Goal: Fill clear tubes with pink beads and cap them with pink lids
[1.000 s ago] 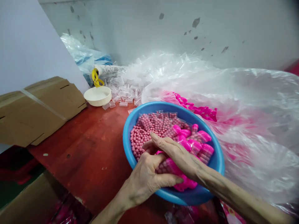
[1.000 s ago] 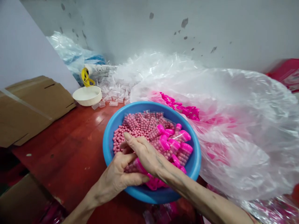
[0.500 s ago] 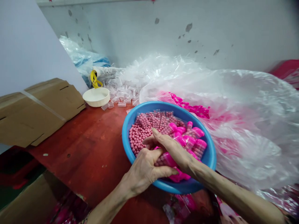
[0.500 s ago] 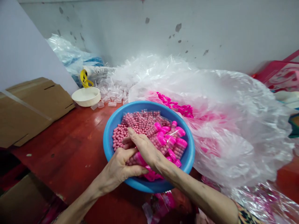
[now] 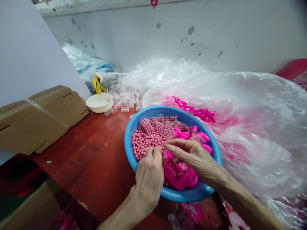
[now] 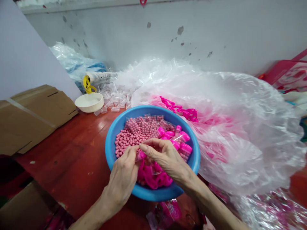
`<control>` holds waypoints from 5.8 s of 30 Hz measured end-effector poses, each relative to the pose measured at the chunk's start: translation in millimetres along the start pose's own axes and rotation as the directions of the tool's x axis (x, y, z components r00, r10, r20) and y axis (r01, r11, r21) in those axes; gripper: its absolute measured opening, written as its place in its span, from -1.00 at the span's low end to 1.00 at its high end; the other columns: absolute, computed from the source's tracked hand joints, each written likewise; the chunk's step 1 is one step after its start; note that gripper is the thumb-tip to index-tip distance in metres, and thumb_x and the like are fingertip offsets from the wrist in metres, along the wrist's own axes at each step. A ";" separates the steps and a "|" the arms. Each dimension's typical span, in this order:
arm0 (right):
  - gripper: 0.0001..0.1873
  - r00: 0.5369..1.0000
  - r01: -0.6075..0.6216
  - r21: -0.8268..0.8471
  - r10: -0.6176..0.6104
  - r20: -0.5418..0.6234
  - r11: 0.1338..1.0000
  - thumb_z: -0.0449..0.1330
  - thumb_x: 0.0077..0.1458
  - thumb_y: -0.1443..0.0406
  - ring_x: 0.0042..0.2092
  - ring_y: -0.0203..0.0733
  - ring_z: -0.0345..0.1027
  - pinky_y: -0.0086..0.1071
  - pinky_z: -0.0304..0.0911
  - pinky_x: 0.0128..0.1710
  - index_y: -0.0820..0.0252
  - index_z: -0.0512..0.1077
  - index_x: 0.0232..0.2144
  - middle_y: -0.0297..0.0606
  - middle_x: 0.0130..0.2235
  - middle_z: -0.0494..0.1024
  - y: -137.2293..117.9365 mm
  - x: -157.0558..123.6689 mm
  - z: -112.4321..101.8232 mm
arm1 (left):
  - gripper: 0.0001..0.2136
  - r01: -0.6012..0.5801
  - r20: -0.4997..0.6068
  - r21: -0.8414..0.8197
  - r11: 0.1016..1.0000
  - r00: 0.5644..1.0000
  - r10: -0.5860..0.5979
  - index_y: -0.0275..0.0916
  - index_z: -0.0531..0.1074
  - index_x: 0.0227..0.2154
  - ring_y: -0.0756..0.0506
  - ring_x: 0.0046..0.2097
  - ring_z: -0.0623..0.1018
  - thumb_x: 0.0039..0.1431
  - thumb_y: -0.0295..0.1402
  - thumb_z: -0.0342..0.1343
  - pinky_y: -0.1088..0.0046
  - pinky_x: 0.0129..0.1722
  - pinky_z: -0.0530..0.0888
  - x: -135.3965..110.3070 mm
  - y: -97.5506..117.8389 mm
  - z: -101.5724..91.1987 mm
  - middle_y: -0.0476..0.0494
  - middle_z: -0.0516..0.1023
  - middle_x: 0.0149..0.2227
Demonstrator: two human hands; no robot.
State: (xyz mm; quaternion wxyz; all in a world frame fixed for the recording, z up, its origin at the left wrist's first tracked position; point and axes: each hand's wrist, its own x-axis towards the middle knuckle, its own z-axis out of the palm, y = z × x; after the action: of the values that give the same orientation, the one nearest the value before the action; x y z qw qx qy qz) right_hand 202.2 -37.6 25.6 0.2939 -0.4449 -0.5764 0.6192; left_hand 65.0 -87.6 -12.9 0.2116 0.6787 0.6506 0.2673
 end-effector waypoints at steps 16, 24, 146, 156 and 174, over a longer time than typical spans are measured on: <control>-0.80 0.831 0.405 -0.867 -0.512 0.217 0.290 0.02 0.08 0.42 -0.35 -0.18 0.31 -0.26 0.26 -0.27 0.19 0.44 -0.39 -0.22 -0.37 0.44 34.2 54.3 -34.9 | -0.61 -0.178 -0.148 0.193 0.965 0.967 0.208 -0.35 0.14 0.09 -0.29 0.17 0.28 0.19 -0.41 -0.06 0.13 0.10 0.27 62.6 -46.3 -19.8 -0.40 0.31 0.05; -0.77 0.738 0.440 -0.871 -0.640 0.213 0.218 -0.08 0.20 0.37 -0.26 -0.09 0.25 -0.11 0.26 -0.19 0.18 0.38 -0.28 -0.17 -0.33 0.42 48.5 49.4 -41.5 | -0.90 -0.246 -0.026 0.331 0.911 0.963 0.270 -0.30 0.32 -0.29 -0.22 -0.11 0.39 0.15 -0.50 -0.07 0.15 -0.04 0.34 105.2 -34.2 -22.0 -0.24 0.38 -0.22; -0.57 0.997 0.064 0.169 -0.058 -0.041 0.983 0.15 0.02 -0.06 -0.55 -0.39 0.13 -0.51 0.12 -0.56 0.20 0.28 -0.51 -0.41 -0.55 0.29 25.5 20.4 0.9 | -0.94 0.045 -0.063 -0.914 0.403 0.966 -0.251 -0.23 0.46 -0.36 -0.02 -0.30 0.49 0.08 -0.42 0.15 0.51 -0.23 0.41 14.2 -11.8 -8.2 -0.03 0.53 -0.37; -0.59 0.913 0.314 -0.298 -0.372 -0.166 0.902 0.06 0.13 0.00 -0.55 -0.37 -0.01 -0.48 -0.02 -0.60 0.18 0.28 -0.55 -0.43 -0.57 0.14 5.0 18.9 -7.0 | -0.91 0.050 -0.022 -0.862 0.504 0.990 -0.136 -0.21 0.47 -0.32 -0.04 -0.24 0.49 0.09 -0.45 0.13 0.53 -0.19 0.39 17.6 -14.6 -7.5 -0.02 0.55 -0.33; -0.66 0.548 0.567 -0.684 -0.830 -0.101 0.458 0.08 0.10 0.51 -0.27 -0.27 0.50 -0.48 0.42 -0.32 0.09 0.51 -0.17 -0.26 -0.28 0.58 10.8 -1.8 15.7 | -0.93 0.059 0.015 -0.922 0.383 0.993 -0.116 -0.28 0.46 -0.34 0.04 -0.34 0.44 0.12 -0.41 0.13 0.63 -0.33 0.39 13.5 -11.8 -12.6 0.00 0.50 -0.39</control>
State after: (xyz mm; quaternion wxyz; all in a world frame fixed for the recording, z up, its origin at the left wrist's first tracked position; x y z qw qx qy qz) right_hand 190.6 -48.0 14.5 0.4946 -0.3470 -0.7884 0.1158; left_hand 48.0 -74.2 -9.6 0.5484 0.4059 0.4342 0.5882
